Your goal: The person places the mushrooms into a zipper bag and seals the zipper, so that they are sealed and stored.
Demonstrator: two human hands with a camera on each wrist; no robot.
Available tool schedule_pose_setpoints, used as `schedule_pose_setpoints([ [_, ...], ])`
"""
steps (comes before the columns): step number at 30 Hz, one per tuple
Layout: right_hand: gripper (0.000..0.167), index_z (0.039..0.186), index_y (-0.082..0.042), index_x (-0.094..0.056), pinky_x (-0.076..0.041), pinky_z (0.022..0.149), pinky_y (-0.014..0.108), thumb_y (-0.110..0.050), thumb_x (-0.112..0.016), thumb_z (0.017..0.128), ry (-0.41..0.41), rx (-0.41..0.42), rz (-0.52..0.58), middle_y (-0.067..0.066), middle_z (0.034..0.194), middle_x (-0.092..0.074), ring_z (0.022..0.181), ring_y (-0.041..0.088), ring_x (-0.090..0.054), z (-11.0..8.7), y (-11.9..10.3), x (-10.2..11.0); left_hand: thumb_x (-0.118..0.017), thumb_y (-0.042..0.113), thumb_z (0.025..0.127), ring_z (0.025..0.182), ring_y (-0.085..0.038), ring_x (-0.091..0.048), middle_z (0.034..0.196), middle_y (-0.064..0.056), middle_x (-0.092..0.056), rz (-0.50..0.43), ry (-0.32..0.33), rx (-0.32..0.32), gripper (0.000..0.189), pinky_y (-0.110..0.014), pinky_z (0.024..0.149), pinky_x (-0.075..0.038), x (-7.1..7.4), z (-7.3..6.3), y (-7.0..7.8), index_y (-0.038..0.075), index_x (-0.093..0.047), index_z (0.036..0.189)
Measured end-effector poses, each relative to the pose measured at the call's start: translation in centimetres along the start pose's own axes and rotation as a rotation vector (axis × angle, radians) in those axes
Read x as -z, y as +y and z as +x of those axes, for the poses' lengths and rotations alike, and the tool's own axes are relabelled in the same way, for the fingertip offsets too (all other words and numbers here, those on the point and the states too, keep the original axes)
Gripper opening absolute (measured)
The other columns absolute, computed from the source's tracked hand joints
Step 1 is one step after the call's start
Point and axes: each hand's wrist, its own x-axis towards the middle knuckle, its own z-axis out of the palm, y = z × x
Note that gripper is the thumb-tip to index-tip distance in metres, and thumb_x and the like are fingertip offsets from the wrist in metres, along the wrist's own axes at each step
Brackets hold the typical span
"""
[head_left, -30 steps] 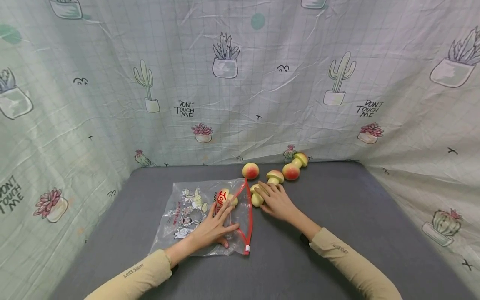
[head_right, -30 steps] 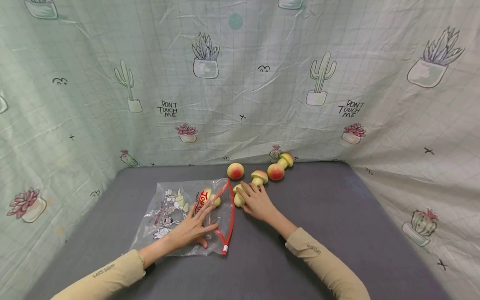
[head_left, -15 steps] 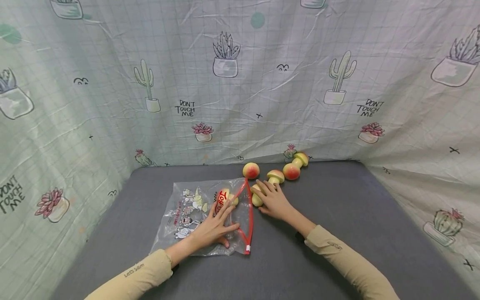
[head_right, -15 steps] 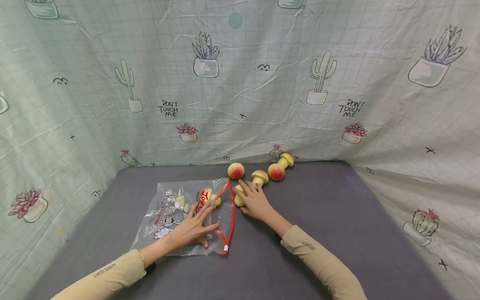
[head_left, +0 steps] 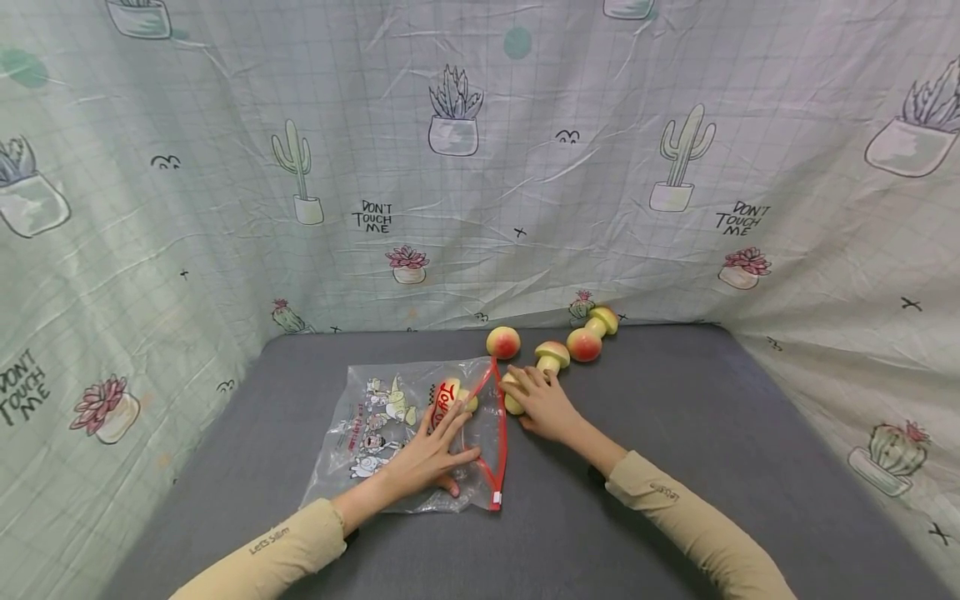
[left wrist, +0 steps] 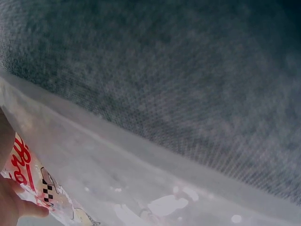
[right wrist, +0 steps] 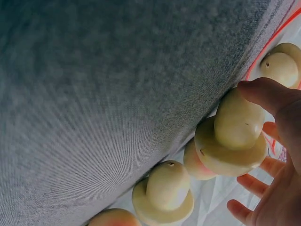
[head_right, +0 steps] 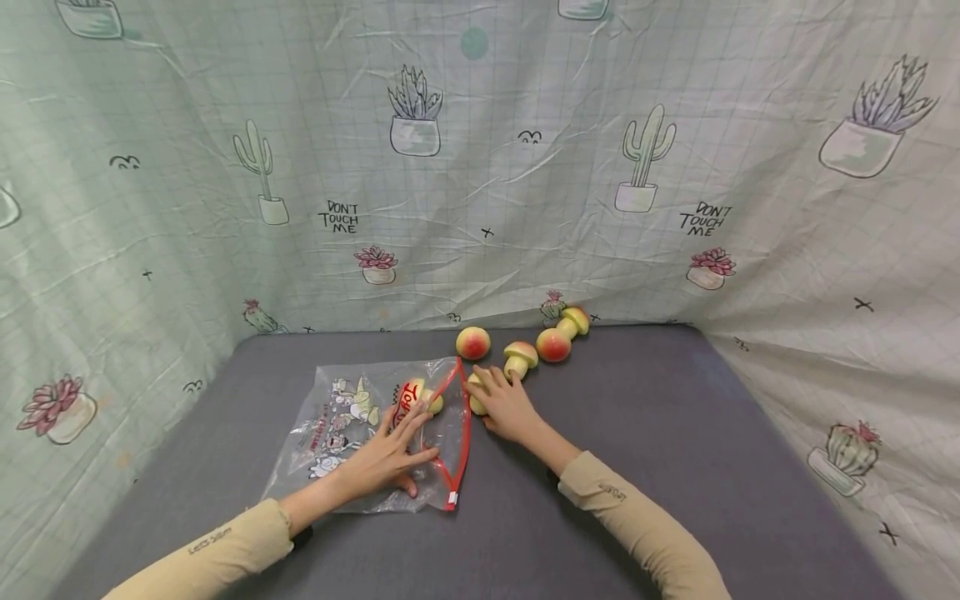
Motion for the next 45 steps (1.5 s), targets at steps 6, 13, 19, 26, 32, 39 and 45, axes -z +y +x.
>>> schedule_pose_setpoints([
  [6,0.057,0.118,-0.023,-0.056,-0.037,0.087,0.05,-0.03,-0.075,0.065,0.018,0.023,-0.024,0.01,0.136,-0.041,0.115,0.028,-0.042,-0.2,-0.1,-0.1,-0.048,0.07,0.058,0.122,-0.042,-0.038,0.131,-0.02,-0.041,0.008,-0.01,0.001,0.068,-0.061,0.088,-0.036,0.1,-0.1,0.1,0.034,-0.054,0.115],
  [13,0.05,0.111,-0.026,-0.06,-0.039,0.083,0.048,-0.028,-0.076,0.064,0.02,0.041,-0.057,0.012,0.127,-0.046,0.108,0.029,-0.043,-0.4,-0.2,0.1,-0.048,0.07,0.058,0.122,-0.042,-0.037,0.132,-0.02,-0.04,0.006,0.0,-0.003,0.068,-0.061,0.089,-0.035,0.1,-0.1,0.1,0.034,-0.054,0.115],
  [19,0.046,0.109,-0.03,-0.061,-0.038,0.082,0.045,-0.022,-0.075,0.066,0.025,0.041,-0.095,0.013,0.122,-0.046,0.104,0.028,-0.043,-0.5,0.0,0.1,-0.048,0.07,0.058,0.122,-0.043,-0.037,0.132,-0.02,-0.039,-0.008,0.006,0.0,0.068,-0.061,0.089,-0.034,0.0,-0.2,0.1,0.034,-0.053,0.115],
  [26,0.047,0.109,-0.031,-0.06,-0.038,0.082,0.045,-0.016,-0.074,0.066,0.027,0.038,-0.075,0.013,0.121,-0.045,0.104,0.029,-0.042,-0.6,0.3,0.2,-0.049,0.069,0.058,0.123,-0.043,-0.036,0.132,-0.02,-0.038,-0.012,0.008,0.003,0.067,-0.061,0.089,-0.034,0.0,-0.3,0.0,0.034,-0.053,0.115],
  [32,0.048,0.108,-0.031,-0.059,-0.04,0.084,0.048,-0.019,-0.076,0.065,0.033,0.065,-0.103,0.013,0.121,-0.046,0.106,0.028,-0.043,-0.6,0.6,0.4,-0.049,0.069,0.059,0.123,-0.043,-0.036,0.133,-0.02,-0.038,-0.005,0.0,0.001,0.067,-0.061,0.089,-0.035,0.0,-0.2,0.0,0.034,-0.052,0.116],
  [39,0.046,0.108,-0.029,-0.059,-0.04,0.085,0.049,-0.022,-0.076,0.066,0.026,0.081,-0.083,0.013,0.123,-0.046,0.111,0.03,-0.043,-0.9,1.0,0.6,-0.048,0.069,0.06,0.123,-0.043,-0.036,0.132,-0.02,-0.038,0.003,-0.001,-0.003,0.066,-0.061,0.089,-0.035,0.0,-0.2,0.0,0.035,-0.052,0.116],
  [45,0.043,0.107,-0.027,-0.06,-0.041,0.083,0.046,-0.03,-0.075,0.067,0.081,0.099,-0.088,0.011,0.119,-0.049,0.108,0.028,-0.046,-1.2,1.3,1.1,-0.047,0.07,0.061,0.124,-0.043,-0.035,0.132,-0.019,-0.038,0.012,-0.015,-0.003,0.065,-0.061,0.09,-0.035,0.0,-0.2,0.0,0.035,-0.052,0.116],
])
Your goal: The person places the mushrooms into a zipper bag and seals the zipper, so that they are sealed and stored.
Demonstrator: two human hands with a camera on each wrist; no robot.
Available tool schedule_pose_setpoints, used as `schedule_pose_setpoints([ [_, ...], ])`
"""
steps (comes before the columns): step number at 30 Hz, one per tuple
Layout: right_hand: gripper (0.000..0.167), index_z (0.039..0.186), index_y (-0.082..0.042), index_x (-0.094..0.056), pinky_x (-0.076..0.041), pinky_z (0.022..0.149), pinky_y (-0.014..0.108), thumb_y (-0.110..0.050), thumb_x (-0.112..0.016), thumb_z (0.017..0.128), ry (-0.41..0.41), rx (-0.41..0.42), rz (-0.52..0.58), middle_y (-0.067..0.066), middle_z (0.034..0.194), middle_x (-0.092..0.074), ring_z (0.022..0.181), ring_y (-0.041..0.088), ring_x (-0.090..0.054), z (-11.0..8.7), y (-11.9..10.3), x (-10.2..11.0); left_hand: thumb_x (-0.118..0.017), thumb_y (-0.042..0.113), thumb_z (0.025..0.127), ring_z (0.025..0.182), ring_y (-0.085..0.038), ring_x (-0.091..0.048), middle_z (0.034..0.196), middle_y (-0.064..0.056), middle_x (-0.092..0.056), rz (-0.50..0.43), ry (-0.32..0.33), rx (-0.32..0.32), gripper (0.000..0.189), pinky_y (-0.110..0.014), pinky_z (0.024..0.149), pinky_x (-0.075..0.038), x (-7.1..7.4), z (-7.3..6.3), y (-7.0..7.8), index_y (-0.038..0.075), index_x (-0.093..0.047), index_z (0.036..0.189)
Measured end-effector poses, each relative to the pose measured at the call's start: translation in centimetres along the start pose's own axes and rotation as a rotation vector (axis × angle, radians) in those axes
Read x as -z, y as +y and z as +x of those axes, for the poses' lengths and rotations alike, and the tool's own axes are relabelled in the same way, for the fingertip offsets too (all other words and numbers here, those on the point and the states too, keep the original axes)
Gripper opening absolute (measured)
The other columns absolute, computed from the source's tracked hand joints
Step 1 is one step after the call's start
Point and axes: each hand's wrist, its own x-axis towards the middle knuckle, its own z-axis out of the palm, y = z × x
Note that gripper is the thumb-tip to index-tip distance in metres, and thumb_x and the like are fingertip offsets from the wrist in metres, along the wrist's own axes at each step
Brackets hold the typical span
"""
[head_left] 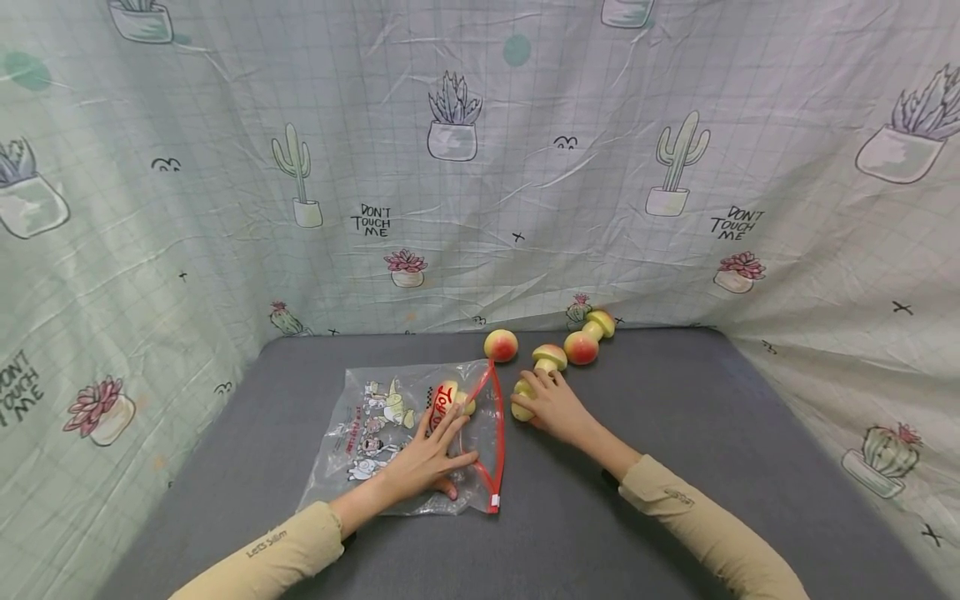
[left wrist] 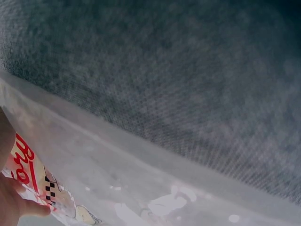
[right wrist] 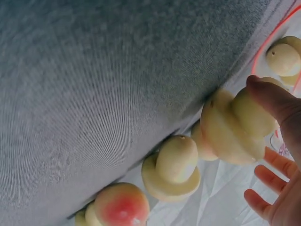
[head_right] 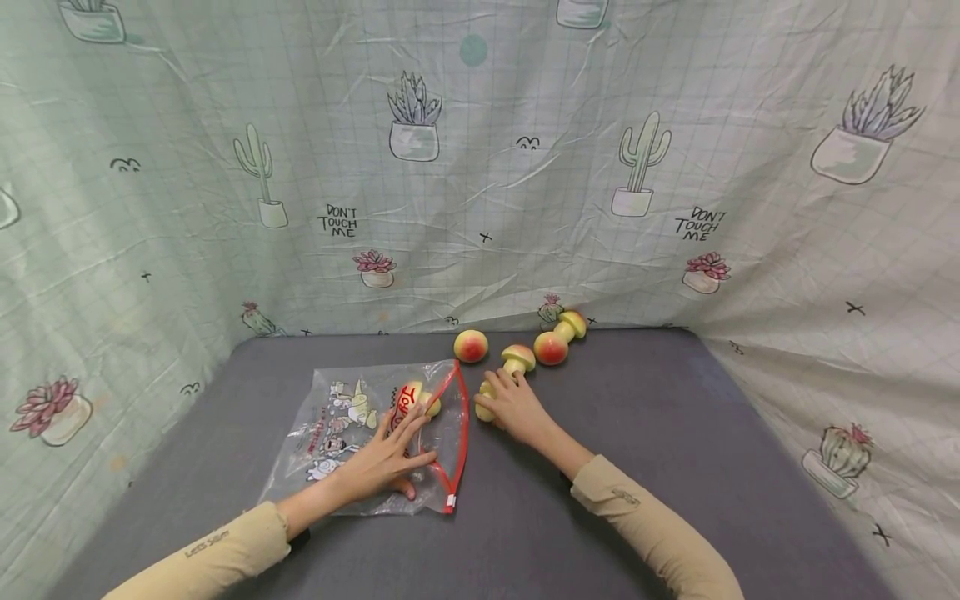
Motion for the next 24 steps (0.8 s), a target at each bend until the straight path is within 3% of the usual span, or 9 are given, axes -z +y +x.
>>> schedule_pose_setpoints([
  [11,0.045,0.104,-0.017,-0.056,-0.041,0.077,0.037,-0.029,-0.075,0.065,0.059,0.082,-0.04,0.003,0.105,-0.053,0.097,0.021,-0.047,-0.4,0.1,0.8,-0.049,0.069,0.06,0.124,-0.043,-0.036,0.133,-0.02,-0.038,-0.002,0.011,-0.001,0.065,-0.061,0.09,-0.034,-0.1,0.0,-0.1,0.036,-0.052,0.116],
  [24,0.045,0.105,-0.018,-0.057,-0.039,0.074,0.036,-0.023,-0.075,0.064,0.1,0.125,0.009,0.002,0.101,-0.054,0.094,0.021,-0.049,-1.2,0.4,0.6,-0.049,0.069,0.059,0.124,-0.042,-0.036,0.133,-0.02,-0.038,-0.011,0.015,0.0,0.065,-0.062,0.09,-0.034,-0.2,0.0,-0.1,0.035,-0.052,0.115],
])
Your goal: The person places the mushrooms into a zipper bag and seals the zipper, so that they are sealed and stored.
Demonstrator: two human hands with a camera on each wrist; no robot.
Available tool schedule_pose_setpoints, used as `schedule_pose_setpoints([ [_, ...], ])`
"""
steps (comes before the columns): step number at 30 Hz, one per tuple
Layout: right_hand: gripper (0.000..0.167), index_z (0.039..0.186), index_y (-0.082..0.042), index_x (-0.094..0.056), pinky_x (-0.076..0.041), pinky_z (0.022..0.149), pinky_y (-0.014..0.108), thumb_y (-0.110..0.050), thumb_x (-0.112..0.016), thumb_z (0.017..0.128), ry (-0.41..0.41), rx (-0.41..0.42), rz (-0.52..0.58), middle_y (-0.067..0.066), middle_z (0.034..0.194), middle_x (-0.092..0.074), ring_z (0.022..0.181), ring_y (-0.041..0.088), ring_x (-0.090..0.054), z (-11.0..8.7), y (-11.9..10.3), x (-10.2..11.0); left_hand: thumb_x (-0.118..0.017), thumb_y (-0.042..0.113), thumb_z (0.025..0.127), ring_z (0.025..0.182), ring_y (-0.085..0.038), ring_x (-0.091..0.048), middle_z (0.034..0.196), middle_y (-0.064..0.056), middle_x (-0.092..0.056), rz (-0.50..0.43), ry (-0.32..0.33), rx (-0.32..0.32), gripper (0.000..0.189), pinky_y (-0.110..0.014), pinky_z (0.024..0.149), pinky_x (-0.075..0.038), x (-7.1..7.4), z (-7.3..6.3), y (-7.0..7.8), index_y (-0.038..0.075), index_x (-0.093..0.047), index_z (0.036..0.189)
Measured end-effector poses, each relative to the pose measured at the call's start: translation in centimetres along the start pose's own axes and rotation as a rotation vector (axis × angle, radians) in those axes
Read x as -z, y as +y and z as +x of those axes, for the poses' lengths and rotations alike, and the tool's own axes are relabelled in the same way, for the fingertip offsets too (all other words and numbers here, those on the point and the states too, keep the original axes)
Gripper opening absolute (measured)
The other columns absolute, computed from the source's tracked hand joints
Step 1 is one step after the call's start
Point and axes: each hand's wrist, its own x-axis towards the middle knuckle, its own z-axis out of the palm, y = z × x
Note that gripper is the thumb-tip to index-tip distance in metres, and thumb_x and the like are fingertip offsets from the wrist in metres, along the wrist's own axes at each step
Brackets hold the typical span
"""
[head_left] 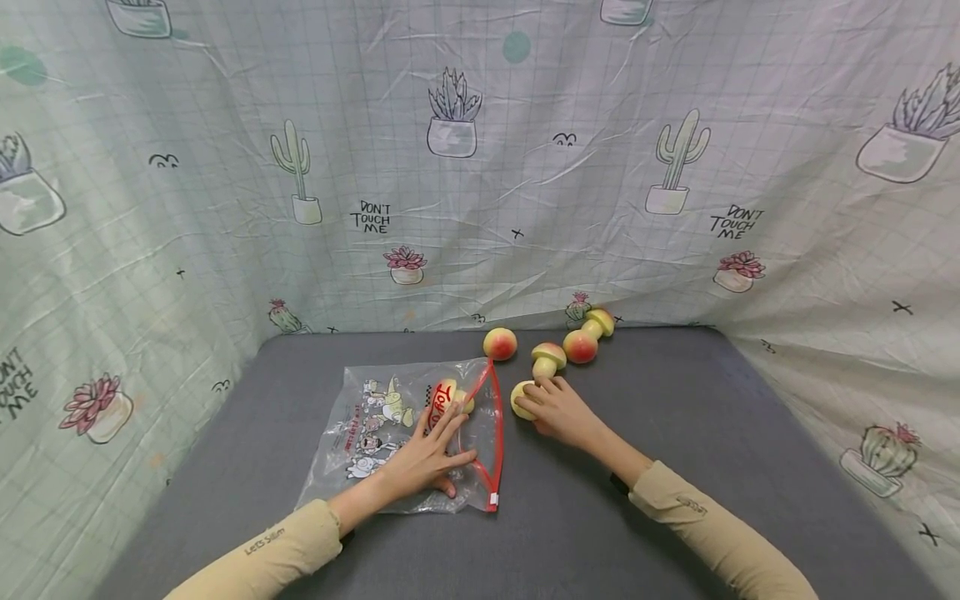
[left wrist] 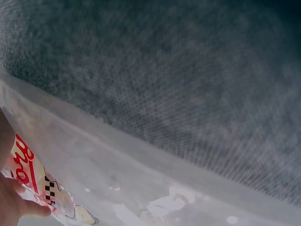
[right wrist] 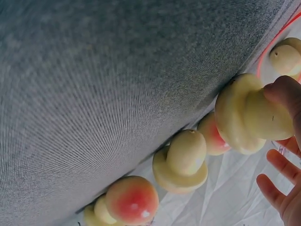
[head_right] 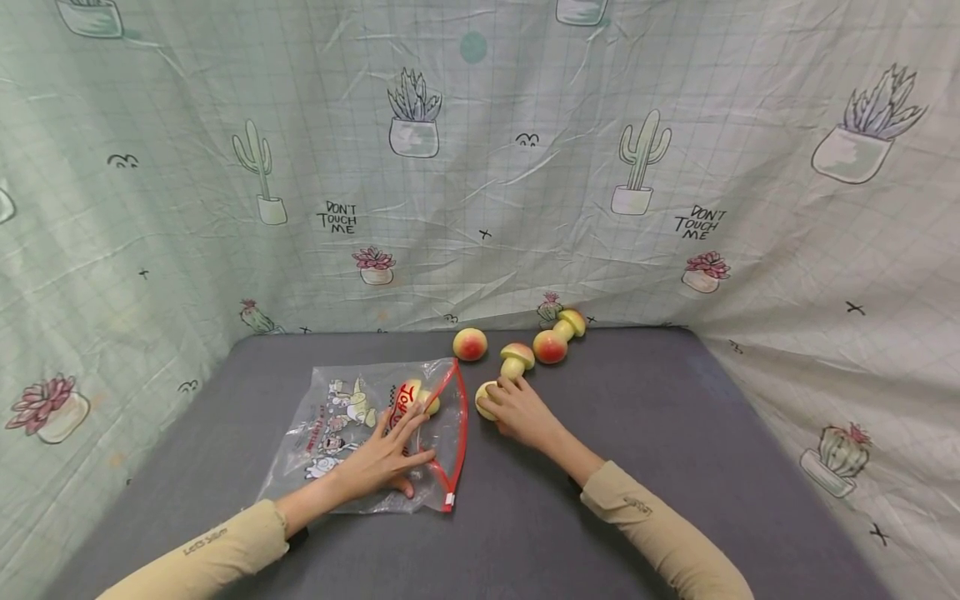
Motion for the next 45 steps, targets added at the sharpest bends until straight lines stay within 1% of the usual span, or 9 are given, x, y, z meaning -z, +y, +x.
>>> schedule_pose_setpoints([
  [5,0.045,0.104,-0.017,-0.056,-0.039,0.074,0.037,-0.025,-0.075,0.064,0.028,-0.008,-0.011,0.001,0.1,-0.055,0.094,0.021,-0.048,-0.24,0.31,0.05,-0.048,0.069,0.059,0.123,-0.042,-0.036,0.132,-0.021,-0.039,-0.007,0.008,-0.003,0.066,-0.062,0.089,-0.034,-0.13,0.0,0.02,0.035,-0.052,0.115],
  [12,0.047,0.104,-0.016,-0.055,-0.037,0.074,0.037,-0.024,-0.076,0.063,0.074,-0.019,0.012,0.001,0.098,-0.056,0.091,0.021,-0.046,-0.63,0.67,-0.3,-0.048,0.069,0.06,0.125,-0.041,-0.035,0.133,-0.02,-0.039,0.007,-0.009,0.005,0.065,-0.061,0.09,-0.034,0.08,-0.03,0.12,0.036,-0.052,0.116],
  [16,0.046,0.103,-0.015,-0.054,-0.037,0.073,0.037,-0.024,-0.075,0.063,0.08,-0.026,0.02,0.0,0.098,-0.056,0.09,0.02,-0.046,-0.7,0.65,-0.26,-0.049,0.069,0.06,0.126,-0.042,-0.034,0.133,-0.02,-0.038,0.011,-0.014,0.007,0.064,-0.061,0.09,-0.035,0.15,-0.01,0.12,0.037,-0.052,0.116],
  [21,0.046,0.103,-0.016,-0.054,-0.037,0.072,0.037,-0.023,-0.076,0.064,0.071,-0.053,0.048,0.0,0.099,-0.057,0.091,0.02,-0.047,-0.66,0.51,-0.15,-0.048,0.069,0.061,0.124,-0.042,-0.035,0.132,-0.02,-0.039,0.006,-0.007,0.003,0.064,-0.061,0.089,-0.035,0.0,-0.05,0.12,0.037,-0.052,0.116],
  [26,0.043,0.099,-0.015,-0.053,-0.036,0.072,0.038,-0.021,-0.076,0.063,0.051,-0.089,0.084,0.0,0.098,-0.059,0.088,0.021,-0.047,-0.66,0.32,-0.09,-0.047,0.069,0.061,0.124,-0.041,-0.036,0.132,-0.02,-0.04,0.0,-0.014,0.006,0.064,-0.061,0.089,-0.035,-0.08,-0.08,0.18,0.036,-0.052,0.116],
  [30,0.042,0.098,-0.015,-0.052,-0.036,0.073,0.038,-0.02,-0.075,0.064,0.046,-0.097,0.066,-0.001,0.097,-0.057,0.087,0.02,-0.045,-0.71,0.27,-0.13,-0.047,0.069,0.061,0.124,-0.041,-0.035,0.132,-0.02,-0.039,0.006,-0.023,0.009,0.064,-0.061,0.09,-0.035,0.11,-0.04,0.21,0.036,-0.052,0.116],
  [37,0.047,0.102,-0.013,-0.05,-0.038,0.074,0.04,-0.018,-0.077,0.063,0.028,-0.109,0.054,0.002,0.099,-0.055,0.089,0.021,-0.048,-0.9,0.12,-0.47,-0.046,0.07,0.06,0.123,-0.041,-0.037,0.132,-0.02,-0.039,0.03,-0.002,0.003,0.065,-0.061,0.089,-0.036,-0.04,-0.05,0.2,0.037,-0.052,0.115],
  [41,0.049,0.104,-0.011,-0.051,-0.037,0.073,0.04,-0.018,-0.077,0.063,0.027,-0.117,0.051,0.004,0.099,-0.054,0.09,0.022,-0.048,-0.84,-0.01,-0.44,-0.045,0.07,0.061,0.122,-0.041,-0.037,0.132,-0.02,-0.039,0.019,0.001,0.004,0.064,-0.061,0.089,-0.035,-0.19,-0.14,0.2,0.037,-0.052,0.115],
  [45,0.051,0.106,-0.009,-0.054,-0.037,0.073,0.04,-0.02,-0.077,0.063,0.026,-0.117,0.022,0.005,0.1,-0.055,0.091,0.023,-0.049,-0.79,0.0,-0.33,-0.046,0.07,0.061,0.123,-0.042,-0.037,0.132,-0.021,-0.039,0.026,0.0,0.002,0.064,-0.061,0.089,-0.036,-0.09,-0.15,0.19,0.037,-0.052,0.116],
])
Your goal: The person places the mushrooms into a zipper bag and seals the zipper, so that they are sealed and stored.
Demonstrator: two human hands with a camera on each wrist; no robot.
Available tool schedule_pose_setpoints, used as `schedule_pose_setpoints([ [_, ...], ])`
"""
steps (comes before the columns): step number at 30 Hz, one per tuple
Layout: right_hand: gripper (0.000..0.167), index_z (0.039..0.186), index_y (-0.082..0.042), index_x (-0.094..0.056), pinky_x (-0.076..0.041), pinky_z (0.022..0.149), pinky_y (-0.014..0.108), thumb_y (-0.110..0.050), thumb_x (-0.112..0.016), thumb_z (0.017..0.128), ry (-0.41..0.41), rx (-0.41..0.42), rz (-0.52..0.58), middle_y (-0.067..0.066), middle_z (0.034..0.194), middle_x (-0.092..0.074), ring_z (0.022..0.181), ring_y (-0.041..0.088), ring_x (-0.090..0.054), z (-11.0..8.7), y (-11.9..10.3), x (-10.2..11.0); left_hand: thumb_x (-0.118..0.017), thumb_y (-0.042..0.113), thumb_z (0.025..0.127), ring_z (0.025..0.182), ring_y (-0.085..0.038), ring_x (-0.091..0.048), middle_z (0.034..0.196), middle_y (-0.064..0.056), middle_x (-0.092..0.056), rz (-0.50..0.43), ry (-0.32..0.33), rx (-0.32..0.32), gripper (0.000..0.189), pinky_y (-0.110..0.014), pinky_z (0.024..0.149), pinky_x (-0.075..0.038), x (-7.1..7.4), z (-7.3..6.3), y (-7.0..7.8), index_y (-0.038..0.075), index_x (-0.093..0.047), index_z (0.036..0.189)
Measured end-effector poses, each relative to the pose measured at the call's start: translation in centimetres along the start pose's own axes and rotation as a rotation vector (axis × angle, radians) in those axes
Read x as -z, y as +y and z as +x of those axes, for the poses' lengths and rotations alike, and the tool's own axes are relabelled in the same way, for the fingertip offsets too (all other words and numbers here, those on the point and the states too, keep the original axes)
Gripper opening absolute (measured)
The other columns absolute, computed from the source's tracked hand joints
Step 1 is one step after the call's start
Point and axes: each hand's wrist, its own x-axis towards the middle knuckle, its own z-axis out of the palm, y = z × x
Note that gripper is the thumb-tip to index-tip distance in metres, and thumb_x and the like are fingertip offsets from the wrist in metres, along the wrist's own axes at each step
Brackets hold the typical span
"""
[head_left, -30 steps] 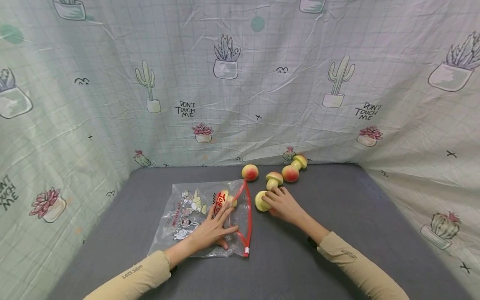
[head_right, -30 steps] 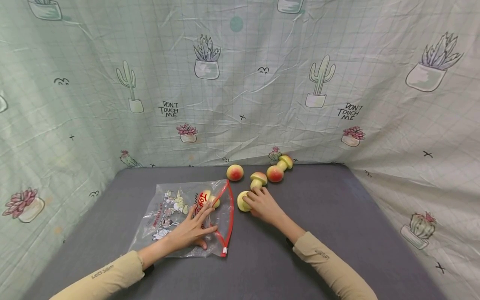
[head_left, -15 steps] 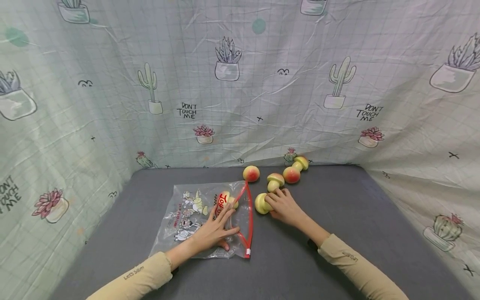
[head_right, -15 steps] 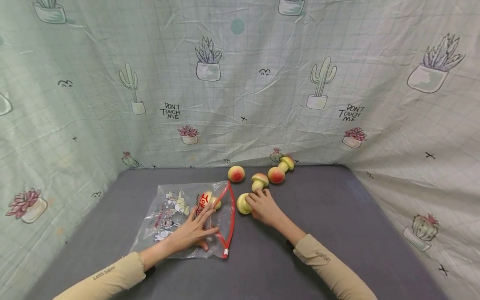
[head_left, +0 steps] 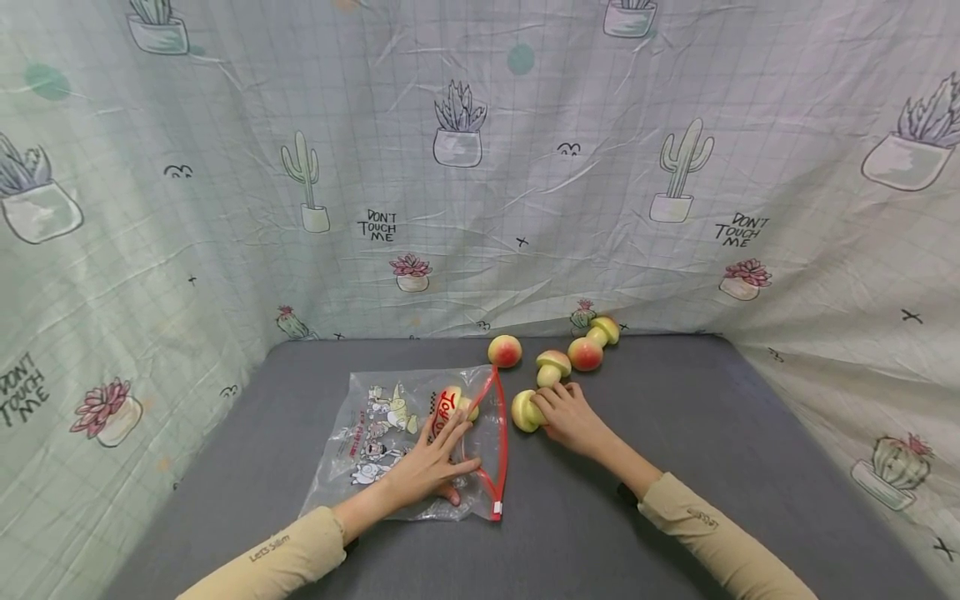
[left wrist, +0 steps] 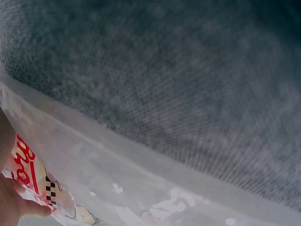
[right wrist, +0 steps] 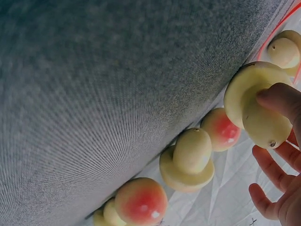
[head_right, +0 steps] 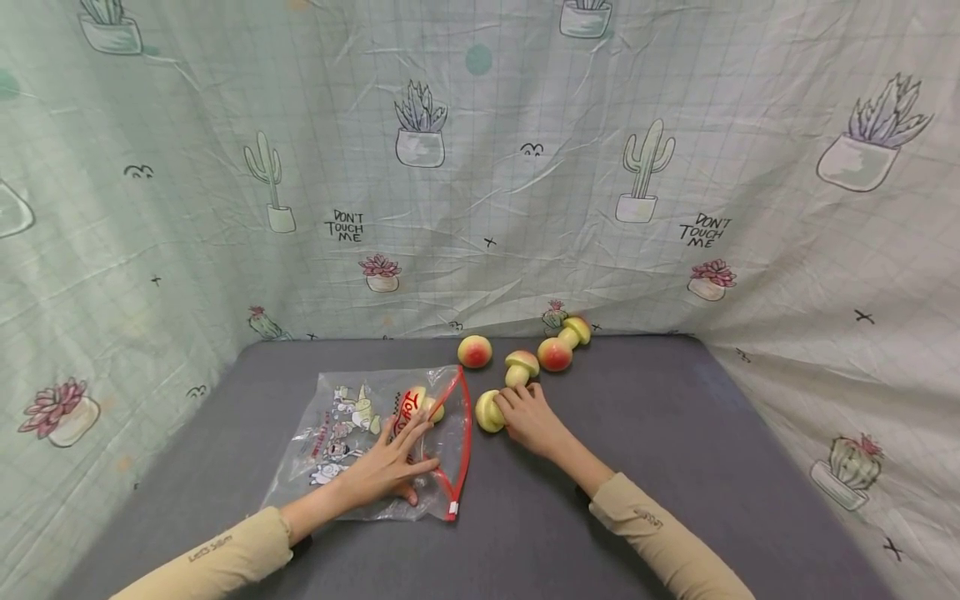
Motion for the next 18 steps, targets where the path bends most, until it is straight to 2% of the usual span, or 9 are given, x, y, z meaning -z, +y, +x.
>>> schedule_pose_setpoints([
  [6,0.05,0.106,-0.008,-0.058,-0.037,0.074,0.041,-0.022,-0.078,0.062,-0.004,-0.014,-0.017,0.005,0.101,-0.055,0.091,0.024,-0.047,-0.1,0.04,-0.08,-0.045,0.07,0.061,0.121,-0.041,-0.039,0.131,-0.02,-0.04,0.004,0.005,-0.003,0.064,-0.061,0.089,-0.036,-0.16,-0.01,0.02,0.037,-0.052,0.116],
  [13,0.049,0.104,-0.01,-0.057,-0.036,0.071,0.04,-0.02,-0.078,0.061,0.005,-0.038,0.004,0.006,0.1,-0.053,0.085,0.023,-0.044,-0.31,-0.03,-0.43,-0.044,0.07,0.062,0.122,-0.042,-0.038,0.131,-0.02,-0.039,0.007,0.021,-0.008,0.064,-0.061,0.088,-0.036,-0.23,0.01,0.05,0.036,-0.051,0.116],
  [18,0.048,0.103,-0.009,-0.056,-0.035,0.069,0.039,-0.02,-0.078,0.062,0.008,-0.05,-0.002,0.007,0.097,-0.05,0.081,0.023,-0.042,-0.25,-0.09,-0.46,-0.045,0.069,0.063,0.122,-0.042,-0.038,0.132,-0.021,-0.039,-0.001,0.009,-0.001,0.064,-0.061,0.089,-0.036,-0.12,0.0,0.04,0.036,-0.051,0.117],
])
